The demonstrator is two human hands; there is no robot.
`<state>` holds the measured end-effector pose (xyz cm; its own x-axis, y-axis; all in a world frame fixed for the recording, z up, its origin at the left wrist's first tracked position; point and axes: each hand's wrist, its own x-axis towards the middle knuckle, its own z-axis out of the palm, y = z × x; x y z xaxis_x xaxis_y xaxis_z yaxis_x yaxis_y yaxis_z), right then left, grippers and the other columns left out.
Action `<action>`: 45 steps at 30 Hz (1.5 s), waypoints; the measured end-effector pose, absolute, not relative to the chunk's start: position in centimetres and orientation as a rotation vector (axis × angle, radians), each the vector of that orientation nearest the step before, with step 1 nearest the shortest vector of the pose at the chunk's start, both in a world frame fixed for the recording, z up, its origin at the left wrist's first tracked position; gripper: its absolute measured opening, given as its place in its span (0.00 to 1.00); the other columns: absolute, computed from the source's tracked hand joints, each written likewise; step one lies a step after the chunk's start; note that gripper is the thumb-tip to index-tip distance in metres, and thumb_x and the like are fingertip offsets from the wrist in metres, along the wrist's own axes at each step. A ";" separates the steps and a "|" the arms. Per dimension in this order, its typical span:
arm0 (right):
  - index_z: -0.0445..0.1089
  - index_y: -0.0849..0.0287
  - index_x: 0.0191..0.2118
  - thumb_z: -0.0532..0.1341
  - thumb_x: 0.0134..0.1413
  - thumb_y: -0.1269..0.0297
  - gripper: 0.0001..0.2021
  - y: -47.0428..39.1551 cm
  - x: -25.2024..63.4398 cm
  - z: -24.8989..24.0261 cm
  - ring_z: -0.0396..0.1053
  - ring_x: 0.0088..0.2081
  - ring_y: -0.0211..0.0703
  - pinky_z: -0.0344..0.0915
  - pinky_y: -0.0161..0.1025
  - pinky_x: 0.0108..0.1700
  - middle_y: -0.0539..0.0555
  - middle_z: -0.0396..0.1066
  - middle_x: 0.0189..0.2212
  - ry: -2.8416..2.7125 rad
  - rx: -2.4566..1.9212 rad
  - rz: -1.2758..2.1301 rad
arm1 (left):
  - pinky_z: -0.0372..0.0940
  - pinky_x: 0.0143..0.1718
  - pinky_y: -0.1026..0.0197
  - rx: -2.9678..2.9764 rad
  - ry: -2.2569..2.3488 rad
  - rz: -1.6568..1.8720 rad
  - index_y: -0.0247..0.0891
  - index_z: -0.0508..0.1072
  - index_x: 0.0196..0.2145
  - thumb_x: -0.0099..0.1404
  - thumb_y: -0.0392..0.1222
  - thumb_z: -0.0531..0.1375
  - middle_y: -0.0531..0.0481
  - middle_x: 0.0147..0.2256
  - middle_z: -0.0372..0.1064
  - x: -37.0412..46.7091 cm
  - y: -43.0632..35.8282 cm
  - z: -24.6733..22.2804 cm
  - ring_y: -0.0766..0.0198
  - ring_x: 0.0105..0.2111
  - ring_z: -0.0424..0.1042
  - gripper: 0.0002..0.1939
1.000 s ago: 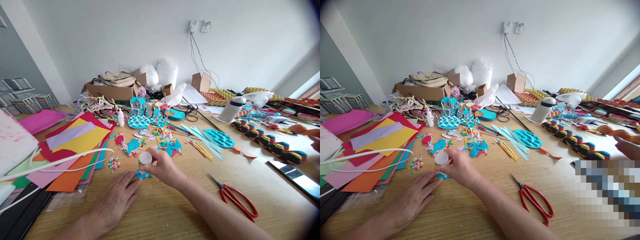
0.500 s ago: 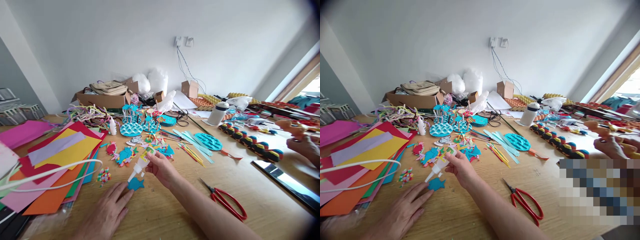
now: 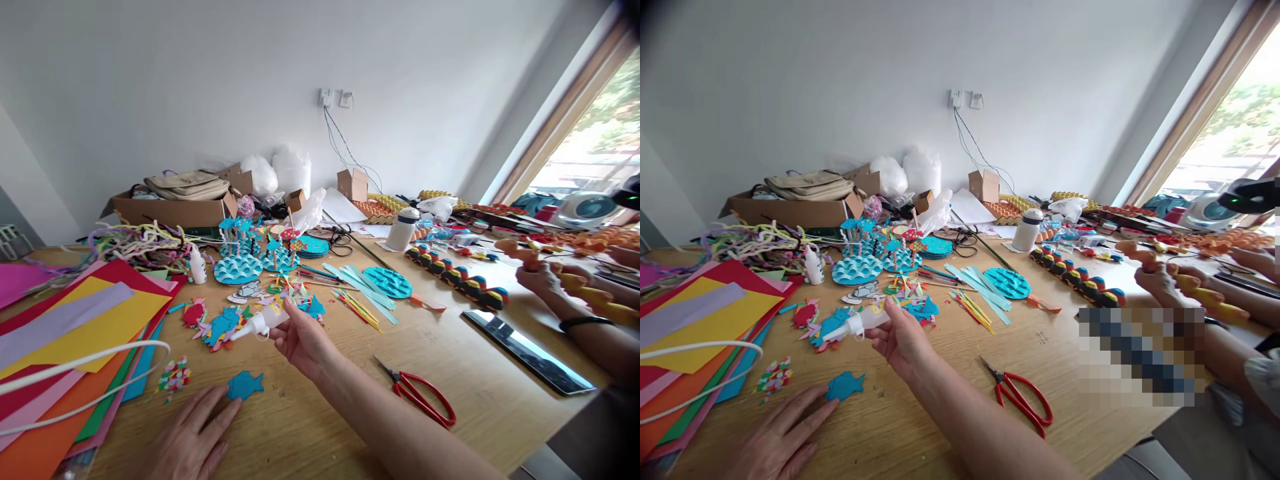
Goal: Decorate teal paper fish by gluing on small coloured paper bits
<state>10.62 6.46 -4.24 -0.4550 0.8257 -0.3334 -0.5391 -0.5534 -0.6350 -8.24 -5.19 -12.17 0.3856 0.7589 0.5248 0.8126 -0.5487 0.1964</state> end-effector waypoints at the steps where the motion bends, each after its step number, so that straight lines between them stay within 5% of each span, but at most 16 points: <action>1: 0.65 0.67 0.35 0.52 0.58 0.58 0.14 6.5 10.7 -4.1 0.70 0.20 0.34 0.62 0.24 0.16 0.54 0.72 0.21 -0.550 -0.794 2.080 | 0.71 0.39 0.58 -2.535 -1.451 -0.884 0.61 0.38 0.59 0.63 0.32 0.47 0.59 0.44 0.70 -8.2 -5.2 -12.2 0.60 0.43 0.69 0.33; 8: 0.64 0.66 0.36 0.52 0.56 0.56 0.15 6.2 11.2 -2.8 0.71 0.21 0.36 0.63 0.26 0.19 0.55 0.72 0.22 -0.632 -0.780 2.012 | 0.73 0.36 0.58 -2.540 -1.459 -0.878 0.63 0.41 0.58 0.62 0.30 0.46 0.60 0.43 0.70 -8.5 -5.0 -12.8 0.61 0.41 0.71 0.34; 18: 0.58 0.58 0.36 0.63 0.42 0.55 0.19 6.0 11.6 -3.6 0.71 0.23 0.35 0.49 0.24 0.15 0.50 0.70 0.29 -1.078 -0.697 1.876 | 0.68 0.42 0.65 -2.524 -1.443 -0.739 0.58 0.51 0.57 0.63 0.34 0.46 0.59 0.47 0.67 -8.6 -5.3 -12.2 0.65 0.45 0.68 0.27; 22: 0.60 0.59 0.36 0.66 0.38 0.59 0.19 6.0 11.6 -3.8 0.66 0.24 0.32 0.51 0.26 0.18 0.47 0.67 0.26 -1.426 -0.771 1.648 | 0.67 0.44 0.61 -2.473 -1.430 -0.580 0.50 0.61 0.52 0.64 0.39 0.48 0.53 0.47 0.66 -8.4 -5.7 -11.6 0.61 0.45 0.67 0.19; 27: 0.61 0.58 0.30 0.68 0.32 0.60 0.18 5.7 11.3 -4.5 0.58 0.23 0.32 0.55 0.29 0.24 0.44 0.60 0.22 -1.841 -0.871 1.396 | 0.64 0.47 0.53 -2.507 -1.454 -0.385 0.44 0.61 0.52 0.63 0.38 0.51 0.47 0.50 0.63 -8.3 -5.9 -11.3 0.57 0.48 0.65 0.19; 45: 0.62 0.59 0.33 0.64 0.41 0.60 0.13 4.6 11.1 -4.4 0.59 0.26 0.33 0.57 0.29 0.25 0.47 0.62 0.25 -2.163 -0.722 1.280 | 0.63 0.48 0.49 -2.572 -1.524 -0.361 0.41 0.61 0.52 0.62 0.35 0.52 0.44 0.51 0.61 -8.1 -5.9 -10.7 0.55 0.49 0.62 0.20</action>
<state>11.08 4.55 -4.41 -0.7227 0.6715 0.1637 0.1797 0.4112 -0.8937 -8.06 -5.94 -10.71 0.4612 0.8454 0.2695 0.8764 -0.4815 0.0105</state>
